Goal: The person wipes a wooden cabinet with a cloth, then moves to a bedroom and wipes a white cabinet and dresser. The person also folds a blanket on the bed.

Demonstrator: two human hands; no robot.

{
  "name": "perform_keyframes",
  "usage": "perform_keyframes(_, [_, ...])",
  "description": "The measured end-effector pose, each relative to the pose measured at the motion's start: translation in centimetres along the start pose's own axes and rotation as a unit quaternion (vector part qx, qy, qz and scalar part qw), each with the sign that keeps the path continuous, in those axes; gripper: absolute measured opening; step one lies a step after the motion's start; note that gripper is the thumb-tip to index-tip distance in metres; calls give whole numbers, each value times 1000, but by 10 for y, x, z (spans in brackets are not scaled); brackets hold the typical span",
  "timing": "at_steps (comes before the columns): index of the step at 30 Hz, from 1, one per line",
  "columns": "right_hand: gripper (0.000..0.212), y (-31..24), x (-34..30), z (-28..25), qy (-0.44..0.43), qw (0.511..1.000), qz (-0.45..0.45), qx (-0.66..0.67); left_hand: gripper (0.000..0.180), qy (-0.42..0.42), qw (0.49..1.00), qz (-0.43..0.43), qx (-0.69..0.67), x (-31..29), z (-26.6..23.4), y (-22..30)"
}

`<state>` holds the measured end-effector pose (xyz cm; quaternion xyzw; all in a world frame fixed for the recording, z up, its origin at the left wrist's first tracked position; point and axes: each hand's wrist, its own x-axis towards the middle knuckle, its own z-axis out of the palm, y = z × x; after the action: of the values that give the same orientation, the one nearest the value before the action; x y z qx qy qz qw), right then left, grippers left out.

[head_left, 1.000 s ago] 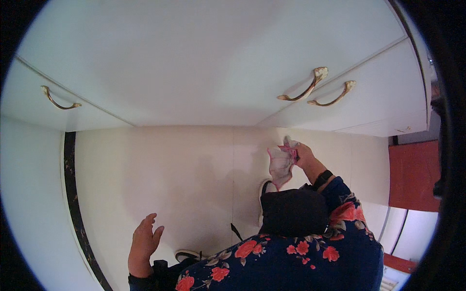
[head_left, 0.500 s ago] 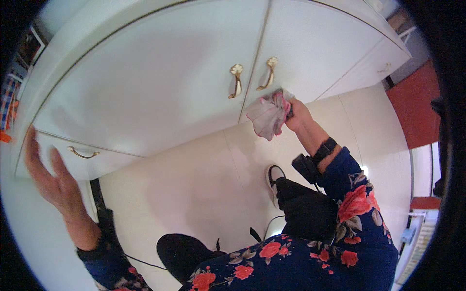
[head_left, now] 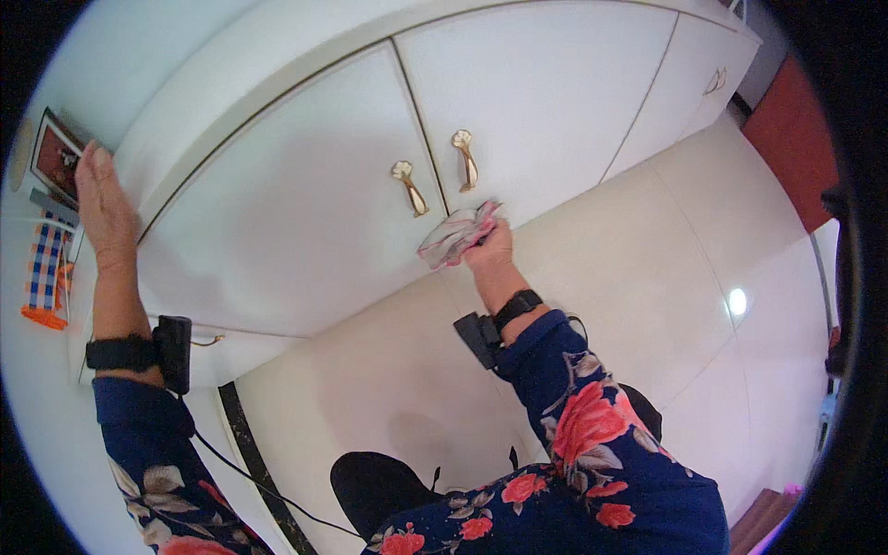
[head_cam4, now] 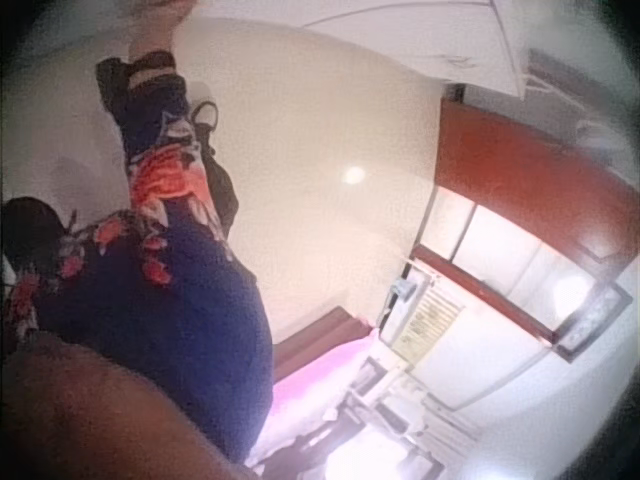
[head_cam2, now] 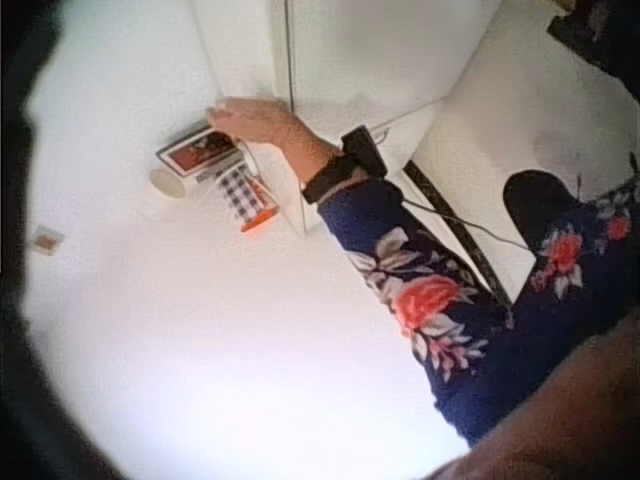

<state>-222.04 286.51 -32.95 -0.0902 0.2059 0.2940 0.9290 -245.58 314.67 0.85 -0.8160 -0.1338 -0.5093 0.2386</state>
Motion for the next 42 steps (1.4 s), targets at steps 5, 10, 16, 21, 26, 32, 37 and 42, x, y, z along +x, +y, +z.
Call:
perform_keyframes(5, [9, 44, 29, -23, 95, 994, -58, 2, 44, -95, 995, 14, 15, -7, 5, -25])
perform_keyframes(10, [8, 54, 46, -43, 178, 983, -34, 15, 45, -111, 993, -34, -27, -4, 1, -20])
perform_keyframes(16, [18, 34, 63, -71, 198, 980, -9, 2, 49, -126, 984, -69, -101, -5, 0, -11])
perform_keyframes(21, [16, -15, 41, -16, 238, 967, -67, -55, 44, -122, 992, 18, -17, 2, -5, -3])
perform_keyframes(26, [11, -74, -1, 72, 170, 956, -234, -49, 38, -123, 981, -126, -78, -9, -1, 19])
perform_keyframes(32, [47, -90, -67, 163, -104, 913, -392, -53, 33, -112, 976, -165, -90, -17, -2, 23])
perform_keyframes(37, [50, -52, -98, 209, -302, 841, -444, -74, 28, -139, 959, -198, -148, -14, -1, 25])
perform_keyframes(42, [38, -29, -68, 183, -207, 471, -710, -480, 27, -119, 953, -220, -172, -16, 3, 26])
